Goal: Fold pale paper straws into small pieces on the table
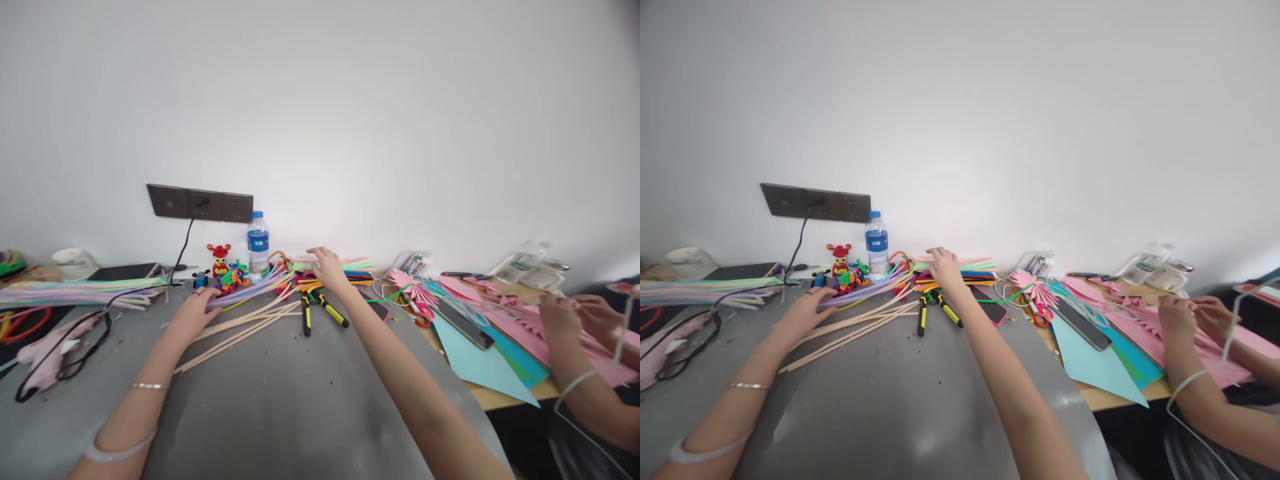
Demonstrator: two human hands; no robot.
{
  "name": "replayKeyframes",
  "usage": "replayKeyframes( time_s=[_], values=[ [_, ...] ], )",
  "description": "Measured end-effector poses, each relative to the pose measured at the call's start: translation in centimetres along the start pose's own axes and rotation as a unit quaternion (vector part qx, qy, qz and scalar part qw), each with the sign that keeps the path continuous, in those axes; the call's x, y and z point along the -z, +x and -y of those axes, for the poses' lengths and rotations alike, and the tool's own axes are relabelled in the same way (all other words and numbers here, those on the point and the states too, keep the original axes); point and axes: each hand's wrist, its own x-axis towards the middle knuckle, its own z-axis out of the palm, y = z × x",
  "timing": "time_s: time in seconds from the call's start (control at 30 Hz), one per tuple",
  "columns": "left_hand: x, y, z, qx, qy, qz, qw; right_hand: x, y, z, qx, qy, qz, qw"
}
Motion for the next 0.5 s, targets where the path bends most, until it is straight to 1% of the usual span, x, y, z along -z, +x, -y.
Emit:
replayKeyframes(
  time_s=[0.03, 0.07, 0.1, 0.13, 0.17, 0.23, 0.27, 0.3, 0.37, 0.43, 0.5],
  values=[
    [0.0, 0.0, 0.0, 0.005, -0.004, 0.007, 1.000, 0.1, -0.3, 1.2, 0.034, 0.049, -0.040, 0.997],
    [0.0, 0.0, 0.0, 0.008, -0.012, 0.016, 1.000, 0.1, -0.6, 2.4, 0.081, 0.097, -0.046, 0.991],
    [0.0, 0.0, 0.1, 0.008, -0.023, 0.027, 0.999, 0.0, -1.0, 3.8, 0.134, 0.139, -0.022, 0.981],
    [0.0, 0.0, 0.1, 0.007, -0.035, 0.038, 0.999, -0.2, -1.4, 5.1, 0.188, 0.164, 0.018, 0.968],
    [0.0, 0.0, 0.3, 0.006, -0.045, 0.048, 0.998, -0.6, -1.9, 6.4, 0.235, 0.170, 0.058, 0.955],
    [0.0, 0.0, 0.5, 0.006, -0.058, 0.058, 0.997, -1.8, -3.0, 8.7, 0.304, 0.139, 0.121, 0.935],
    [0.1, 0.0, 0.7, 0.006, -0.059, 0.059, 0.996, -2.5, -3.6, 9.6, 0.318, 0.112, 0.138, 0.931],
    [0.2, 0.0, 0.8, 0.006, -0.058, 0.056, 0.997, -3.2, -4.3, 10.3, 0.316, 0.085, 0.149, 0.933],
    [0.6, -0.1, 0.9, 0.012, -0.049, 0.047, 0.998, -4.1, -5.7, 11.3, 0.296, 0.057, 0.162, 0.939],
    [1.0, -0.1, 0.8, 0.023, -0.032, 0.037, 0.999, -4.1, -7.4, 11.7, 0.276, 0.067, 0.141, 0.949],
    [1.6, 0.0, 0.4, 0.031, -0.011, 0.029, 0.999, -3.3, -9.2, 11.6, 0.256, 0.096, 0.120, 0.954]
  ],
)
